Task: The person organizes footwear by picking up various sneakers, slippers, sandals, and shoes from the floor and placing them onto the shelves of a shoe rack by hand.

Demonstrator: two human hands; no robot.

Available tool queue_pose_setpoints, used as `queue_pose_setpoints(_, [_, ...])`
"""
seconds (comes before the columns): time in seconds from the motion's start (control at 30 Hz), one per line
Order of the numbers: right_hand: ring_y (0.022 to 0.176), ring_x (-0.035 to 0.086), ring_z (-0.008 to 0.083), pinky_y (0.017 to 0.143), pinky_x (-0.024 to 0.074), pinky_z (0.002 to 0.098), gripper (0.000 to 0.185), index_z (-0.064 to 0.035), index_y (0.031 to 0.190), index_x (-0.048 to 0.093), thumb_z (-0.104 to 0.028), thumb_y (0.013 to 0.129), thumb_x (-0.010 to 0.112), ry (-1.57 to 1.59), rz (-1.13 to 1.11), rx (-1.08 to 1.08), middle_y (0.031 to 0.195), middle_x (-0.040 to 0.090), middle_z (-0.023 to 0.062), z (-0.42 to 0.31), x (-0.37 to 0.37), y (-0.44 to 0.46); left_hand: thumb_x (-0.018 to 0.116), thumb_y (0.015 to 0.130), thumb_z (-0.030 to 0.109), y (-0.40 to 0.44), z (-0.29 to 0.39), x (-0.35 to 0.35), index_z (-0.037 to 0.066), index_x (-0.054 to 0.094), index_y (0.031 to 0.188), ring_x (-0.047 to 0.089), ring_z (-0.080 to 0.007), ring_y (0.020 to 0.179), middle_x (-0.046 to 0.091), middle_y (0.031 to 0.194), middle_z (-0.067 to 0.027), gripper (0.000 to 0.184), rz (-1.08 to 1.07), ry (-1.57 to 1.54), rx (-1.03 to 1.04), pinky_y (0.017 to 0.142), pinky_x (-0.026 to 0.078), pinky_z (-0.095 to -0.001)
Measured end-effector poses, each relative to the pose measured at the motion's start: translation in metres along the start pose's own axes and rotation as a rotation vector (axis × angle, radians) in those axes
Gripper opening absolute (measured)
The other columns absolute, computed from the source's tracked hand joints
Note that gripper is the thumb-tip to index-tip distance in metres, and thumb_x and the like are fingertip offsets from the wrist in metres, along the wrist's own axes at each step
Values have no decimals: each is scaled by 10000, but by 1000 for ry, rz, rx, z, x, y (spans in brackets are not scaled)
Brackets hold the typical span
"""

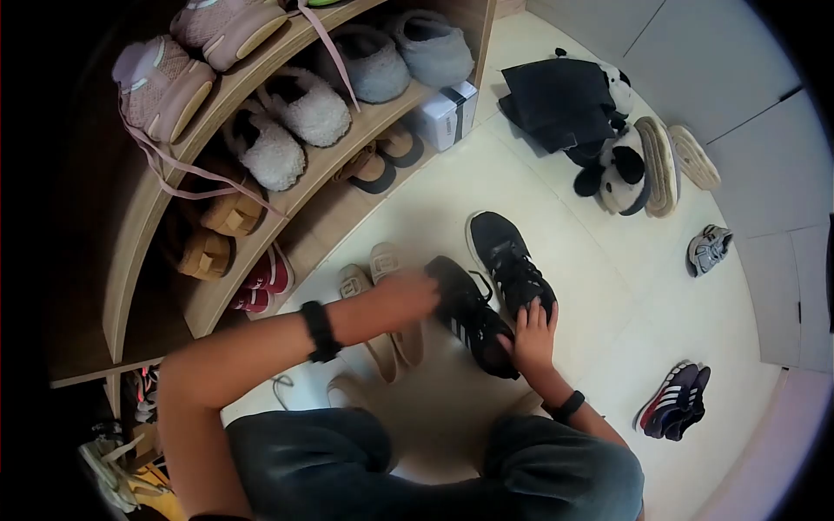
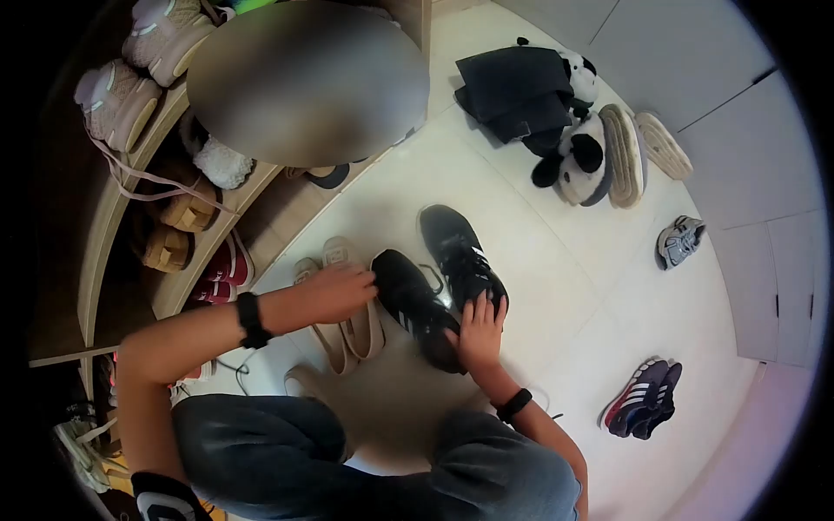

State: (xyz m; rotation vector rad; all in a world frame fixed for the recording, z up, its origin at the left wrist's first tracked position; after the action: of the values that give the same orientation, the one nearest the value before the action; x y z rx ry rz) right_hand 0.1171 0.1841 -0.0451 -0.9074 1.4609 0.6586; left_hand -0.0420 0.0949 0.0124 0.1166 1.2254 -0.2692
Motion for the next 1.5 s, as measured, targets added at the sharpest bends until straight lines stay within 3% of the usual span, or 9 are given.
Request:
queue_pose_setpoints(0.23, [845,478,286,881,256,433,506,22,913,474,-402,657,578,91,135,63,1047,464,226,7,8,4,566,627,159,52,37,54,68,508,790,475,-197,740,478,757,-40,196,-118,209,151,626,370,-300])
queue_pose_setpoints(0.5, [844,476,300,853,275,428,485,11,844,492,-433,661,561,104,169,30,1024,475,232,5,0,6,581,648,351,48,35,67,51,512,775,506,-221,650,517,677,-77,333,29,0,-54,574,363,-305])
queue_pose_setpoints(0.6, [848,464,316,839,277,444,508,17,857,487,-449,663,549,101,199,13,1009,482,225,5,-2,4,545,659,403,60,41,66,62,553,665,516,-233,577,534,587,-79,341,-105,-13,-158,548,358,-319])
queue_pose_setpoints(0.73, [859,457,311,841,273,443,531,16,860,487,-468,651,546,101,204,26,1010,481,220,7,1,2,527,664,373,76,52,81,76,578,571,524,-233,548,549,557,-84,316,-181,13,-129,528,348,-331])
queue_pose_setpoints(0.83, [862,456,306,846,268,441,539,16,863,491,-475,647,540,62,196,50,1002,483,216,7,3,5,532,648,298,77,46,92,80,596,572,533,-228,573,564,584,-88,239,-339,52,-274,531,340,-330])
queue_pose_setpoints(1.0, [837,480,291,846,272,427,425,9,850,505,-345,633,596,96,252,32,943,518,189,3,-4,7,549,624,239,73,42,83,84,610,619,574,-247,632,588,652,-98,167,-299,-1,-199,545,398,-358])
queue_pose_setpoints(1.17, [703,518,312,755,330,393,244,5,768,509,-178,624,584,301,55,-1,691,542,164,12,0,17,529,593,208,69,44,45,19,589,606,566,-293,594,571,615,-144,198,-214,-171,-124,551,449,-380])
queue_pose_setpoints(1.37, [665,471,360,667,353,382,221,11,725,459,-150,633,580,281,-31,-201,675,510,187,-7,-87,45,508,601,202,54,35,-56,25,548,546,529,-302,534,527,524,-136,190,121,-191,-98,501,430,-385])
queue_pose_setpoints(1.5, [647,478,348,661,351,382,203,7,697,446,-128,614,574,187,-9,-407,663,511,177,-47,-160,64,467,748,229,-5,31,-110,46,518,660,523,-267,680,546,692,-114,210,132,-282,-92,588,424,-349])
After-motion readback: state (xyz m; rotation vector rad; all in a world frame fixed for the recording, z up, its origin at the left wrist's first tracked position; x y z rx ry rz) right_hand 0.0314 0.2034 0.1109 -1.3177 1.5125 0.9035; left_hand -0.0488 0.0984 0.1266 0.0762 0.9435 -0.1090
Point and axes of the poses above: each hand's wrist, its own y-axis towards the middle knuckle, its own x-axis out of the palm, z = x × y, the point moved 7 cm from there along y, towards the middle knuckle
